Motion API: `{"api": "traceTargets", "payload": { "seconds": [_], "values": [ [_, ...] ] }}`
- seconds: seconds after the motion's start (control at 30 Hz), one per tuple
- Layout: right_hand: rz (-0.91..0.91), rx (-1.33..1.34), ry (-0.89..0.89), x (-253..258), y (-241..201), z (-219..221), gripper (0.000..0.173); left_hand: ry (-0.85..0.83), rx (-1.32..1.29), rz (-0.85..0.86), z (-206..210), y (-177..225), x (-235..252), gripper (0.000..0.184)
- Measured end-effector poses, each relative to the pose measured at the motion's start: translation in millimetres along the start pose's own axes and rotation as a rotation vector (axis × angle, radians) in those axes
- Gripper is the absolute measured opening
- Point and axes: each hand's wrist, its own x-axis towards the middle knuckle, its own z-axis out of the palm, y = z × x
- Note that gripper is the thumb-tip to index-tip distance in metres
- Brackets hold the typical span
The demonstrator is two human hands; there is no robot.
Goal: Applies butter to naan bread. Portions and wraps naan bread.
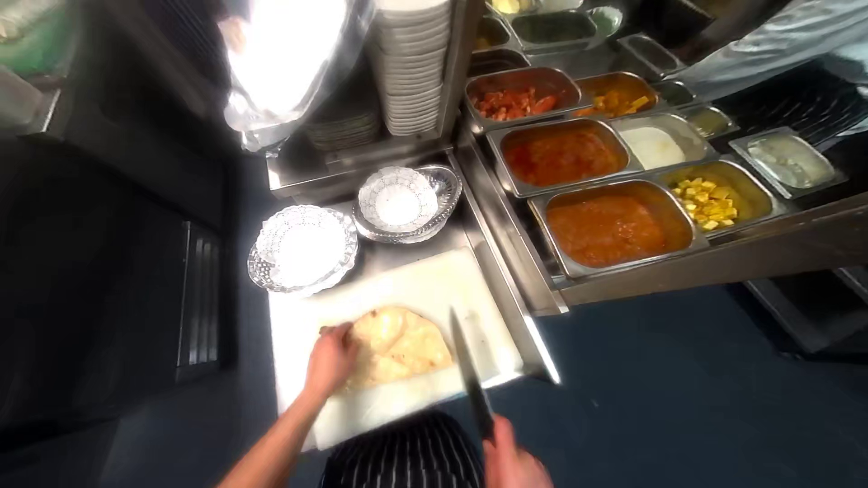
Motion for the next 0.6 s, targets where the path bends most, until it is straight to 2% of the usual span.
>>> {"api": "traceTargets", "payload": {
  "seconds": [0.07, 0.13, 0.2, 0.27, 0.37, 0.47, 0.6],
  "values": [
    [-0.129, -0.024, -0.112, 24.1, -29.8, 11.4, 0.043, 0.098, -0.224, -0.102, 28.3, -16.5, -31.0, 0.05],
    [-0.236, -0.158, -0.179, 52.6, -52.8, 33.0, 0.047, 0.17, -0.373, -0.155, 49.4, -22.8, -49.9, 0.054],
    [-0.244, -0.302, -0.241, 71.5, -73.1, 51.9, 0.054, 0.21, -0.417, -0.178, 60.0, -26.5, -58.7, 0.055],
    [-0.206, -0.398, -0.296, 83.4, -83.1, 61.2, 0.051, 0.225, -0.432, -0.181, 66.1, -29.8, -57.9, 0.057],
    [-0.159, -0.475, -0.386, 91.2, -97.8, 46.3, 0.051, 0.209, -0.504, -0.209, 65.0, -28.8, -55.7, 0.065],
    [-0.118, -0.533, -0.459, 95.8, -113.7, 36.4, 0.06, 0.102, -0.578, -0.318, 56.0, -23.9, -57.0, 0.069],
    [-0.111, -0.515, -0.379, 119.3, -113.0, 57.6, 0.063, 0.027, -0.594, -0.337, 52.2, -25.3, -47.1, 0.065]
  ]
}}
